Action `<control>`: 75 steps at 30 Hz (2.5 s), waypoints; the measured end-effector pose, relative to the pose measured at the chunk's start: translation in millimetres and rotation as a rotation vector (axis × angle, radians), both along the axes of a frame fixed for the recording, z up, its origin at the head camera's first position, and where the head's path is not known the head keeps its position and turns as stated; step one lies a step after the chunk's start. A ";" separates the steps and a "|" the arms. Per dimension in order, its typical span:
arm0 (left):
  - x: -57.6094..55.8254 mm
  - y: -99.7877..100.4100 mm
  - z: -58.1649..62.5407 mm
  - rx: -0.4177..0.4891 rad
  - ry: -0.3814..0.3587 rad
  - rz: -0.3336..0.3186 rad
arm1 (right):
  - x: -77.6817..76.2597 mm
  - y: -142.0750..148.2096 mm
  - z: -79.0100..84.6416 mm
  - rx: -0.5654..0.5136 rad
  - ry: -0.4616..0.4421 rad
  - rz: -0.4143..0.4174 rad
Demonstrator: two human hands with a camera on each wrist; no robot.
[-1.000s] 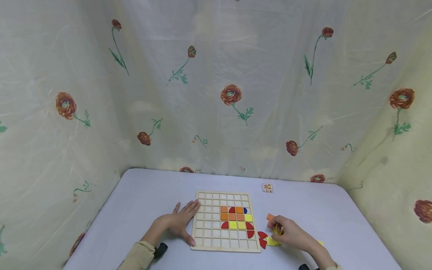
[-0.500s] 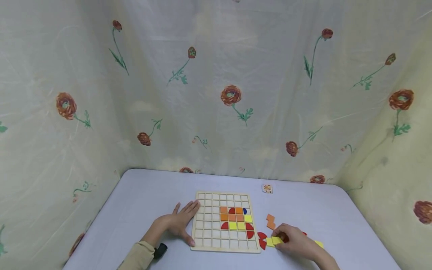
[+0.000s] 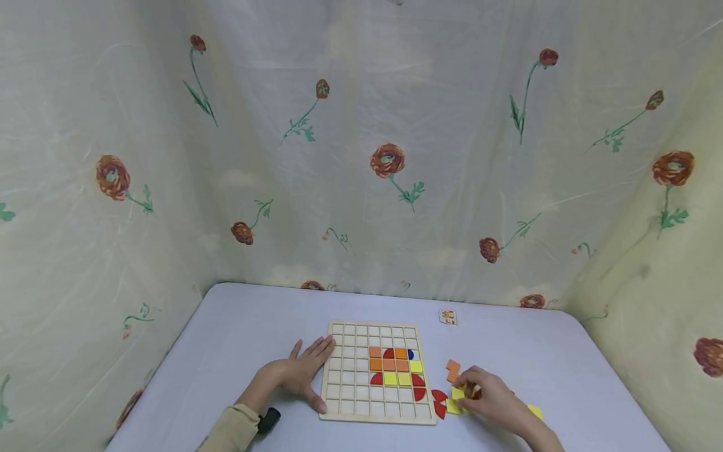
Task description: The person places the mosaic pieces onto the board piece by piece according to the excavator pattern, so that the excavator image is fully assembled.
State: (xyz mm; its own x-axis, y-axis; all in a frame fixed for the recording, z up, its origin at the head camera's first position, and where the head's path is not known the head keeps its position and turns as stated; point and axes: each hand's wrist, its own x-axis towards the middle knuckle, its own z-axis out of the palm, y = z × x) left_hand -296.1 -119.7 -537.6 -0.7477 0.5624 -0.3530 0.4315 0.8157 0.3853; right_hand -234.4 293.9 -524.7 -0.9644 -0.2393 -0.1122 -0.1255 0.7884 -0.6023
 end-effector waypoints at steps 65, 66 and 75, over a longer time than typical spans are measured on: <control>-1.6 -2.7 -3.2 0.010 0.021 -0.016 | -18.0 -81.8 0.7 -0.023 -0.039 0.214; -1.5 -2.5 -3.6 0.010 0.023 -0.017 | -17.7 -81.4 1.4 -0.012 -0.035 0.221; -0.3 -1.6 -2.5 0.006 0.021 -0.015 | -19.1 -79.2 -0.8 -0.020 -0.001 0.280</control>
State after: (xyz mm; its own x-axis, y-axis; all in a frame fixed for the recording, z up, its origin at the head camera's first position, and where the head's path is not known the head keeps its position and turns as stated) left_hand -296.4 -121.3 -540.1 -0.7467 0.5753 -0.3339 0.4515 0.8070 0.3807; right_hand -253.6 214.7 -525.4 -0.8601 -0.4991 -0.1051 -0.3368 0.7105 -0.6178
